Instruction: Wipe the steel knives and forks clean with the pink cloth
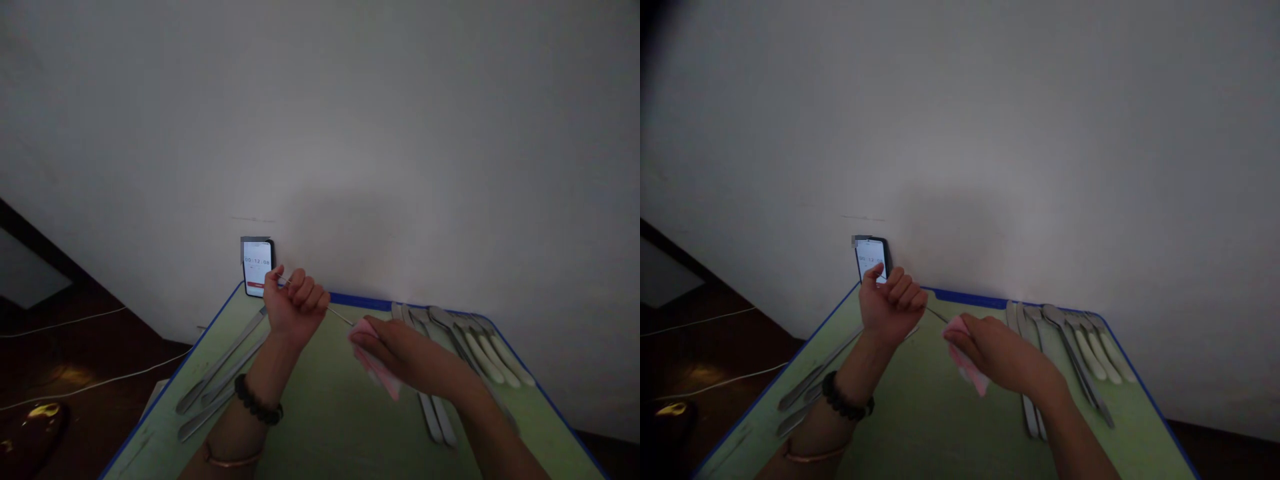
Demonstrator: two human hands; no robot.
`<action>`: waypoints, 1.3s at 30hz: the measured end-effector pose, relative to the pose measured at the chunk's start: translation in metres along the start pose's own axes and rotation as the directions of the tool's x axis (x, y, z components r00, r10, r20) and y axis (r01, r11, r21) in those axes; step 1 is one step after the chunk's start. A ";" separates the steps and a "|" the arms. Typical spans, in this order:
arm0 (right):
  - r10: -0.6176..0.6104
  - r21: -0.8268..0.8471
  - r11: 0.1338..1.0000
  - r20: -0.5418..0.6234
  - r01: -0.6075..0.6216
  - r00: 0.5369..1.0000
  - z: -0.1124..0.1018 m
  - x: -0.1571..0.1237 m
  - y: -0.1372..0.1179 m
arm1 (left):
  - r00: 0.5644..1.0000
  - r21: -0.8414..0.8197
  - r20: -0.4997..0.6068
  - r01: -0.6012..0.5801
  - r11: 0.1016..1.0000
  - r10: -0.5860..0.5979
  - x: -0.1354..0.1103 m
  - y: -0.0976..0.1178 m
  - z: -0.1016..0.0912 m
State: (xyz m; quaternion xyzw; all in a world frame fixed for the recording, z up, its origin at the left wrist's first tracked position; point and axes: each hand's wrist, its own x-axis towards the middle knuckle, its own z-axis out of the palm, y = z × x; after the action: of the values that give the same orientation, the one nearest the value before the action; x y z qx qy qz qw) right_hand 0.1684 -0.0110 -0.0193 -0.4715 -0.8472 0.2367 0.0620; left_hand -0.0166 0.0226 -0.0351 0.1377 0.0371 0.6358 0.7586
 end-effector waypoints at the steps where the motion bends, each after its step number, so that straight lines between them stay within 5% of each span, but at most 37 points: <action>1: -0.005 0.013 1.000 0.009 0.005 1.000 -0.003 -0.001 0.003 | 1.000 0.019 -0.024 -0.002 1.000 0.003 0.001 0.002 0.000; 7: 0.042 -0.003 0.999 0.049 -0.042 0.998 -0.004 -0.005 0.009 | 0.970 0.075 -0.235 -0.042 0.996 0.058 0.009 -0.004 -0.009; 15: 0.030 -0.018 0.999 -0.040 -0.030 0.999 0.006 0.001 0.009 | 0.979 0.178 -0.191 0.111 0.978 -0.077 0.007 -0.022 -0.006; 21: 0.056 0.050 0.998 -0.136 -0.050 0.989 -0.009 -0.002 0.013 | 0.983 0.409 -0.147 -0.040 0.912 0.109 0.012 -0.006 -0.006; 25: 0.056 0.242 0.970 -0.291 0.017 0.955 -0.009 0.000 0.011 | 0.965 0.681 -0.150 -0.058 0.730 0.216 0.015 -0.008 -0.018; 29: 0.143 0.435 0.892 -0.535 0.126 0.832 -0.002 0.006 0.012 | 0.992 0.903 -0.123 0.128 0.411 -0.039 0.012 -0.013 -0.028; 31: 0.236 0.575 0.798 -0.573 0.181 0.785 0.005 0.010 0.012 | 0.955 0.955 -0.123 0.188 0.228 -0.271 0.008 -0.016 -0.029; 33: 0.336 0.694 0.686 -0.567 0.217 0.752 0.012 0.015 0.012 | 0.862 0.976 -0.101 0.182 0.118 -0.497 0.003 -0.020 -0.027; 36: 0.430 0.774 0.566 -0.570 0.283 0.700 0.022 0.023 0.012 | 0.685 0.978 -0.021 0.165 0.127 -0.728 -0.003 -0.028 -0.021; 39: 0.469 0.824 0.449 -0.547 0.346 0.693 0.023 0.026 0.009 | 0.620 0.981 -0.013 0.161 0.111 -0.784 -0.007 -0.031 -0.015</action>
State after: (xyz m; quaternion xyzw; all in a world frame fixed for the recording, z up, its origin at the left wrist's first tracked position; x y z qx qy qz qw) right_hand 0.1538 0.0066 -0.0463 -0.4510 -0.4740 0.4413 0.6141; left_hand 0.0083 0.0138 -0.0585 0.6907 0.2308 0.1240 0.6740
